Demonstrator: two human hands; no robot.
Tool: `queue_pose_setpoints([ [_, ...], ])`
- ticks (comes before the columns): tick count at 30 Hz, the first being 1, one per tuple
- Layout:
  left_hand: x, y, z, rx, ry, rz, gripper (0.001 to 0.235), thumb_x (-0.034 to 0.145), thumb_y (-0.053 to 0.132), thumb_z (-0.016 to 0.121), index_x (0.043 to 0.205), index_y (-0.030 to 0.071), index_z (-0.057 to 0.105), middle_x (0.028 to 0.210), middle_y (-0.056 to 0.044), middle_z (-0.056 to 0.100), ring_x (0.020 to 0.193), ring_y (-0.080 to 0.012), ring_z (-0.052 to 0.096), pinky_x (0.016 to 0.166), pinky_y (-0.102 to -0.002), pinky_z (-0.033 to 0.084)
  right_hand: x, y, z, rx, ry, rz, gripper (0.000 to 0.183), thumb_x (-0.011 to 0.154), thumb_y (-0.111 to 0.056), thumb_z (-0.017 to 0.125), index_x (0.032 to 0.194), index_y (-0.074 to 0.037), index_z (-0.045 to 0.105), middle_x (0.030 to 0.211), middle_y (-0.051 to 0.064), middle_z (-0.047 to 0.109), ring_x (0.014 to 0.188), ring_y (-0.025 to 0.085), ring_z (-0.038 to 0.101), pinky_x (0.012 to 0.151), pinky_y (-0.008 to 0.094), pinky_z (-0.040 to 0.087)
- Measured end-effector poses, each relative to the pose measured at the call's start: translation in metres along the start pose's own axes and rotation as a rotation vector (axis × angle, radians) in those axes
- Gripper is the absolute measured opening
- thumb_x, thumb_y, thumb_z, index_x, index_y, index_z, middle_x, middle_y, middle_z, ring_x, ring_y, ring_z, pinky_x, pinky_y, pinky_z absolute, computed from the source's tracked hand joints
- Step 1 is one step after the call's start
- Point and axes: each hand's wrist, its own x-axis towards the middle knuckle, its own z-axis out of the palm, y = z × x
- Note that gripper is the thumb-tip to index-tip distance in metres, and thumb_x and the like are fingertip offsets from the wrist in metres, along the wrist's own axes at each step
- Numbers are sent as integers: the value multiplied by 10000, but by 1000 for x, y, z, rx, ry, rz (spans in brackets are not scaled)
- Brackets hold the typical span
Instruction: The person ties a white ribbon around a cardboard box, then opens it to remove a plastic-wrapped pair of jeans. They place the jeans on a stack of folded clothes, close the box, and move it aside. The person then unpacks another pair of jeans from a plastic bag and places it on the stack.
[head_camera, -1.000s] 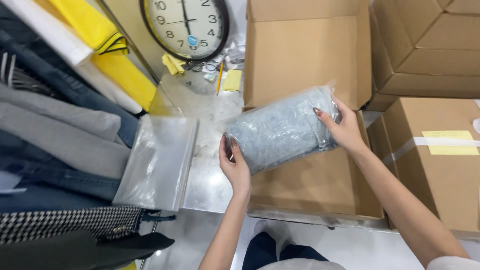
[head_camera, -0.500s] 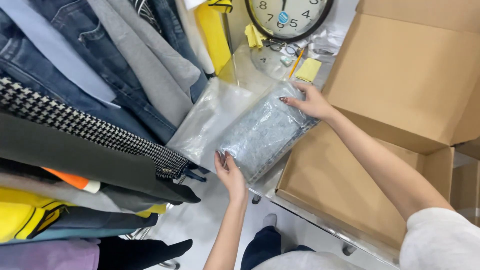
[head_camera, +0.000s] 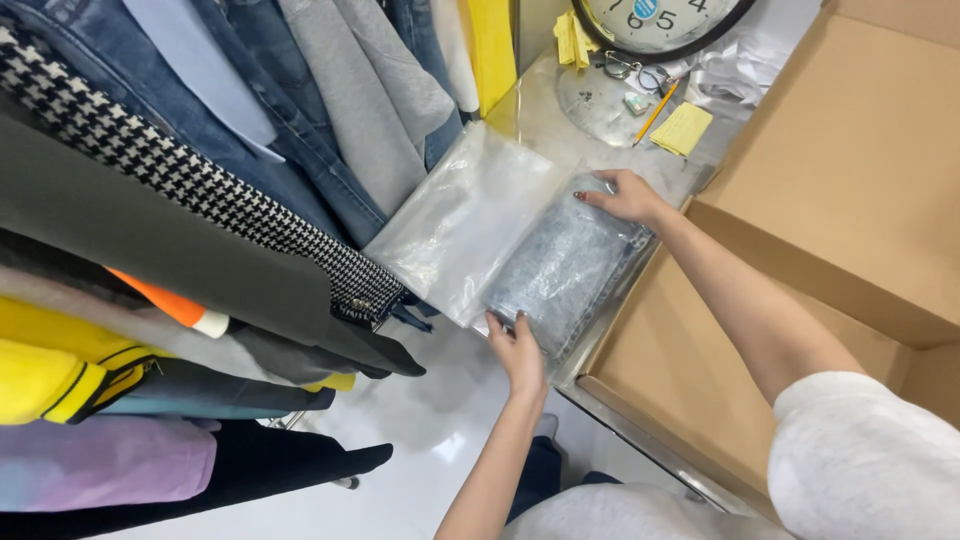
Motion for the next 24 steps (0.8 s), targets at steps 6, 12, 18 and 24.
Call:
queue_pose_setpoints([
  [6,22,-31,-11,154,-45,-4,874,991,131,695,1704,-48,223,1623,-362,265,1523,-536,399,1258,-573,362,-15,-2,16,1,-15,35,656,966,-558,745,1525,-224,656,1474,187,678,1426,392,578,1193,531,460],
  [12,24,-11,-21,263,225,215,860,872,46,733,1649,97,369,1471,-209,348,1303,-386,531,1162,-511,398,-4,12,3,-66,9,-68,611,1009,-479,740,1520,-153,662,1471,252,669,1419,443,576,1181,575,467],
  [18,52,34,15,172,63,427,528,935,-27,647,1445,72,554,1256,-130,567,1117,-229,625,961,-355,470,-72,-22,-56,161,171,-216,278,1046,-251,680,1274,-138,790,1215,139,799,1264,358,702,1052,505,563],
  [24,73,54,86,131,-215,490,440,961,-75,571,1386,23,630,1271,-197,699,1248,-288,663,1016,-363,547,-147,-4,-111,281,341,-149,124,1006,-227,757,1096,-159,809,1017,66,833,1069,242,783,983,424,589],
])
